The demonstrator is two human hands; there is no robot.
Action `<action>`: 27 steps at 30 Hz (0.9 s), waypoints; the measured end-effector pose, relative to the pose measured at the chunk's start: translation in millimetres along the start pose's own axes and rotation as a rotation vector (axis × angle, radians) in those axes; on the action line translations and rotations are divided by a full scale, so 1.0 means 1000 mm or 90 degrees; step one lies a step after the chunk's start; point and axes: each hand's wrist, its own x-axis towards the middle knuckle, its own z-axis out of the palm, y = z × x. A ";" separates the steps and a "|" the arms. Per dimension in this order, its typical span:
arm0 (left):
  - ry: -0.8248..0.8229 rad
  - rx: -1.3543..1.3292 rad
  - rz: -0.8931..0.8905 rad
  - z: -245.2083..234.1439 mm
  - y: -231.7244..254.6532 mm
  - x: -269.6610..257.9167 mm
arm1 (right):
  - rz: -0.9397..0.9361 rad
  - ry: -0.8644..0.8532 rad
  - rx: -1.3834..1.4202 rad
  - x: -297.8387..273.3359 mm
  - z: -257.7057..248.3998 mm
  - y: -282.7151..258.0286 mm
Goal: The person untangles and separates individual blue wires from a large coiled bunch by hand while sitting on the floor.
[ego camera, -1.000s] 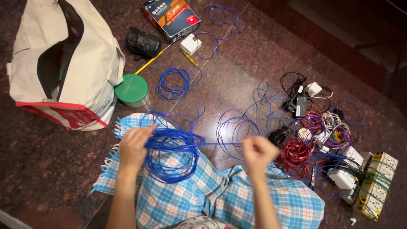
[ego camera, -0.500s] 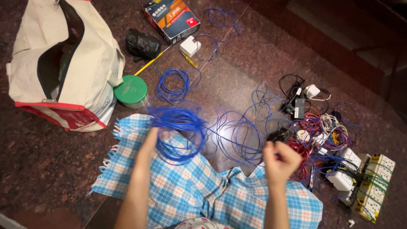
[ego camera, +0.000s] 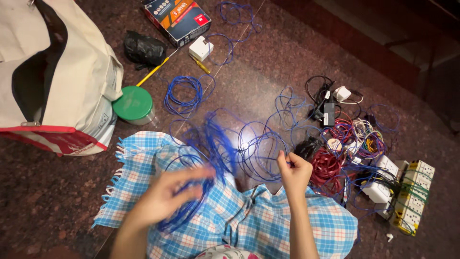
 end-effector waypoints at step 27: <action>0.248 0.262 -0.097 -0.007 -0.081 0.008 | -0.078 -0.125 0.095 -0.036 0.017 -0.052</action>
